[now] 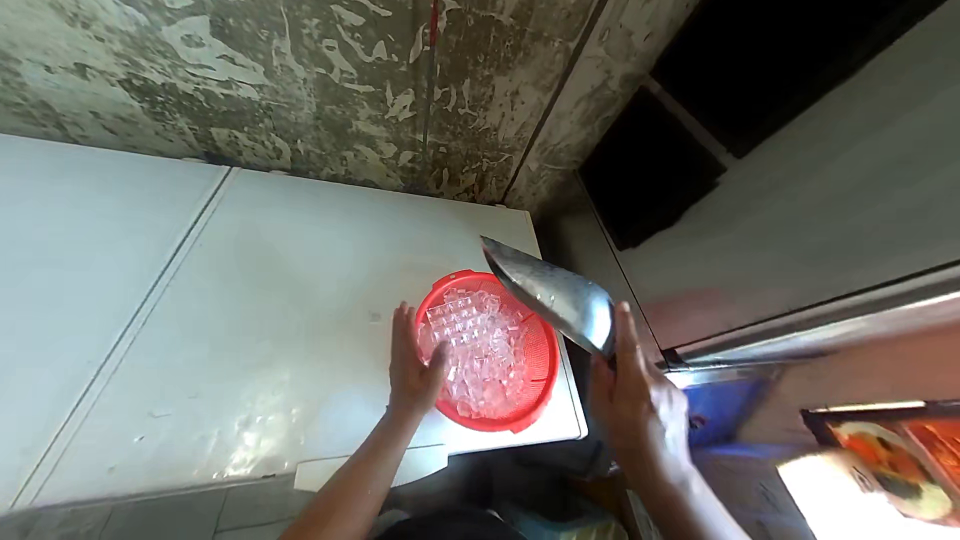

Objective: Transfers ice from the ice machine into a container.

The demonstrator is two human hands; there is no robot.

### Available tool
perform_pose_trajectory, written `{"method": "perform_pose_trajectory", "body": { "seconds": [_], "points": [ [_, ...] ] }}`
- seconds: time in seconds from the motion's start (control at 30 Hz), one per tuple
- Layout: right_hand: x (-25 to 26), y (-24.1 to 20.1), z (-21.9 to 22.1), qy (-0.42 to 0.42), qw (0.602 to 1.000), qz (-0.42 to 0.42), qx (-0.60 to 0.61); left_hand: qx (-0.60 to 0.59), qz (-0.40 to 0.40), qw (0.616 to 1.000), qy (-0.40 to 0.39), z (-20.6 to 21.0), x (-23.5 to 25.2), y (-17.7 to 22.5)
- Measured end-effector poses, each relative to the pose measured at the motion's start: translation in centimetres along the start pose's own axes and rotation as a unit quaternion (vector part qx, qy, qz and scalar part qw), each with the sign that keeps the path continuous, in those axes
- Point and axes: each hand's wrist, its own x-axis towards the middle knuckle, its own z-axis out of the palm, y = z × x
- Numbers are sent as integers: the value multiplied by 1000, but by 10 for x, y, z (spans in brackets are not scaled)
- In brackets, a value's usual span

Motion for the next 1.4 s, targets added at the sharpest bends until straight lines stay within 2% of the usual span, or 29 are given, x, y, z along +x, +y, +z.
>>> {"method": "perform_pose_trajectory", "body": {
  "seconds": [0.07, 0.17, 0.23, 0.37, 0.43, 0.53, 0.6, 0.67, 0.73, 0.77, 0.87, 0.9, 0.97, 1.07, 1.13, 1.23, 1.27, 1.3, 1.4],
  "points": [
    [-19, 1, 40, 22, 998, -54, 36, 22, -38, 998, 45, -15, 21, -5],
    [-39, 5, 72, -125, 988, -81, -28, 149, -112, 976, 111, -47, 53, -41],
    [-35, 7, 63, -140, 988, -61, -37, 235, -138, 961, 48, -65, 71, -64],
    [-11, 10, 24, -23, 999, -28, 19, 375, -100, 907, -163, -71, 85, -88],
    [2, 7, 11, 23, 999, -16, 36, 430, -68, 875, -209, -64, 85, -98],
    [6, 3, 22, 88, 994, 1, 61, 470, -71, 852, -219, -57, 76, -96],
    [-4, 5, 51, 74, 995, 6, 63, 466, -60, 858, -208, -55, 64, -98],
    [-20, 6, 79, -56, 998, 10, 20, 448, -25, 875, -184, -60, 47, -101],
    [-25, 3, 88, -222, 973, 48, -33, 407, -22, 901, -145, -67, 36, -99],
    [-26, 4, 87, -229, 971, 56, -40, 381, -43, 916, -115, -71, 34, -96],
    [-29, 14, 70, -100, 993, 55, 15, 286, -154, 945, -44, -83, 31, -68],
    [-28, 15, 62, -65, 996, 59, 31, 252, -162, 954, -22, -84, 28, -53],
    [-21, 12, 53, -8, 996, 64, 55, 192, -117, 974, 7, -78, 25, -18],
    [-20, -1, 59, 23, 992, 70, 105, 126, 9, 992, 4, -50, 19, 20],
    [-27, -10, 80, -18, 992, 54, 115, 109, 73, 991, 5, -28, 15, 25],
    [-37, -10, 101, -222, 973, 44, 44, 105, 87, 990, 22, -17, 4, 27],
    [-41, -3, 104, -199, 979, 35, 35, 103, 86, 990, 30, -17, 0, 31],
    [-45, 6, 102, -142, 988, 31, 44, 100, 87, 990, 39, -18, -6, 35],
    [-63, 48, 76, -3, 993, 87, 75, 92, 103, 990, 22, -8, -41, 48]
  ]
}}
